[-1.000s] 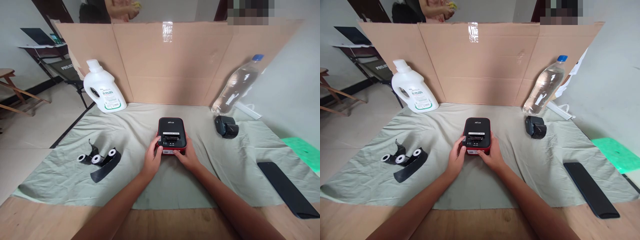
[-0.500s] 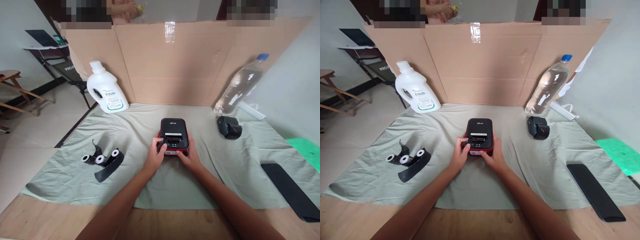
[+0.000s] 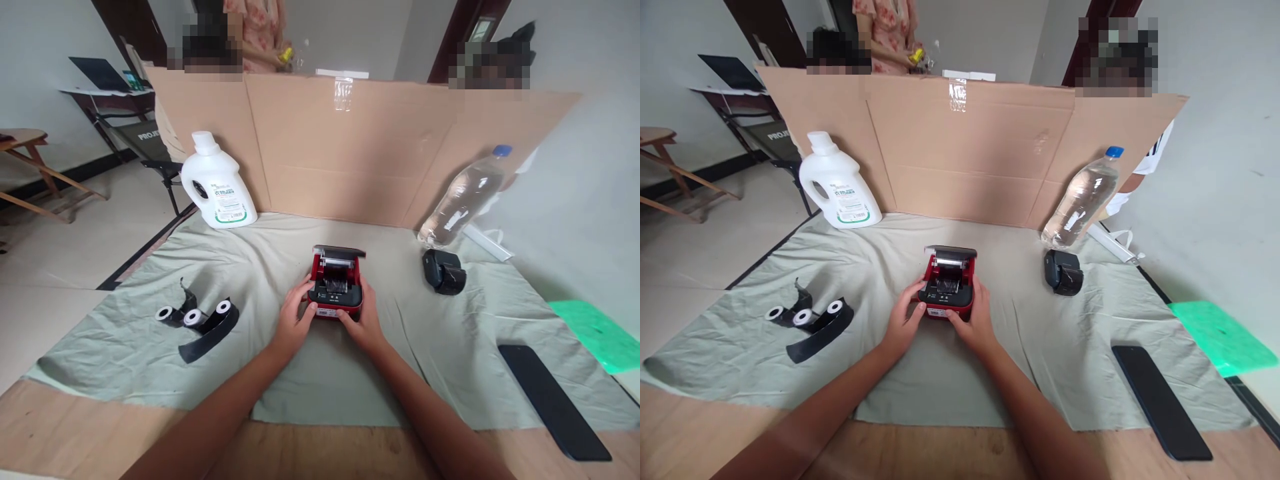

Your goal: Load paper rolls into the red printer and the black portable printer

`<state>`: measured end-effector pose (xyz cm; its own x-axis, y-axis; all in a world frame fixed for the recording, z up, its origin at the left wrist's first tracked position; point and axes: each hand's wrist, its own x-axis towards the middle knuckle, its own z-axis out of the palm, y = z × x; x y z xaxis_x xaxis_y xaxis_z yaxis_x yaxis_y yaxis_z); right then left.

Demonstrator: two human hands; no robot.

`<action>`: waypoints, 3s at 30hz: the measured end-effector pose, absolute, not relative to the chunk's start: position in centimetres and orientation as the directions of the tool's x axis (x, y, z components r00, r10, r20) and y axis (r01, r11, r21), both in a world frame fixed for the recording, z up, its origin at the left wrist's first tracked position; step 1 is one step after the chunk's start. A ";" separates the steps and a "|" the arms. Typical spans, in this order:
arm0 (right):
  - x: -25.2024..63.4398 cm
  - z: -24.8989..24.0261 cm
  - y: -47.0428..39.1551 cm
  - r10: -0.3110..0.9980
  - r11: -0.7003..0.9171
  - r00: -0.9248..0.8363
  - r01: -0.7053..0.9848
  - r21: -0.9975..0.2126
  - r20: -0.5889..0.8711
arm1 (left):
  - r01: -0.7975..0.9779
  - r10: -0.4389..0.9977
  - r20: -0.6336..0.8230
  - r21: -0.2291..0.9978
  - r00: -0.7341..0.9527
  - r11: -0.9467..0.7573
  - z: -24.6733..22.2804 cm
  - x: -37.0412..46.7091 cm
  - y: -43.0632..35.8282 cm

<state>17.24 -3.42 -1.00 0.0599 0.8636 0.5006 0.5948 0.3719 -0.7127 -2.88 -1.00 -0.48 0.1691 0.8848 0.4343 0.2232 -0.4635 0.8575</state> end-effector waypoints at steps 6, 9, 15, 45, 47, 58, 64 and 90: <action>18.0 -0.1 -3.9 0.873 0.387 0.055 0.527 -0.756 0.485 | 0.259 0.882 0.449 0.843 0.142 -0.471 -0.4 -2.7 -1.1; 19.1 1.7 -3.0 0.881 0.366 0.068 0.526 -0.768 0.467 | 0.239 0.882 0.449 0.849 0.145 -0.471 -0.2 -2.6 -1.1; 20.6 6.6 1.1 0.910 0.353 -0.084 0.672 -0.651 0.407 | 0.231 0.889 0.432 0.859 0.153 -0.457 -0.1 -2.8 -1.1; 14.7 10.6 9.5 0.842 0.330 -0.377 0.926 -0.184 -0.385 | 0.194 0.872 0.459 0.852 0.172 -0.487 0.7 -2.9 -0.9; 15.0 11.2 9.2 0.845 0.296 -0.369 0.926 -0.235 -0.386 | 0.192 0.867 0.471 0.847 0.165 -0.497 0.7 -2.9 -1.0; 10.5 16.9 6.3 0.872 0.445 -0.473 0.661 -0.604 0.125 | 0.180 0.849 0.498 0.831 0.180 -0.526 0.7 -3.0 -0.9; -2.8 12.8 12.6 0.867 0.473 -0.449 0.603 -0.642 0.216 | 0.166 0.837 0.508 0.825 0.203 -0.541 0.3 -2.9 -0.5; -4.7 6.6 7.1 0.799 0.524 -0.578 0.534 -0.664 0.165 | 0.179 0.810 0.523 0.799 0.265 -0.575 -1.0 -2.7 0.5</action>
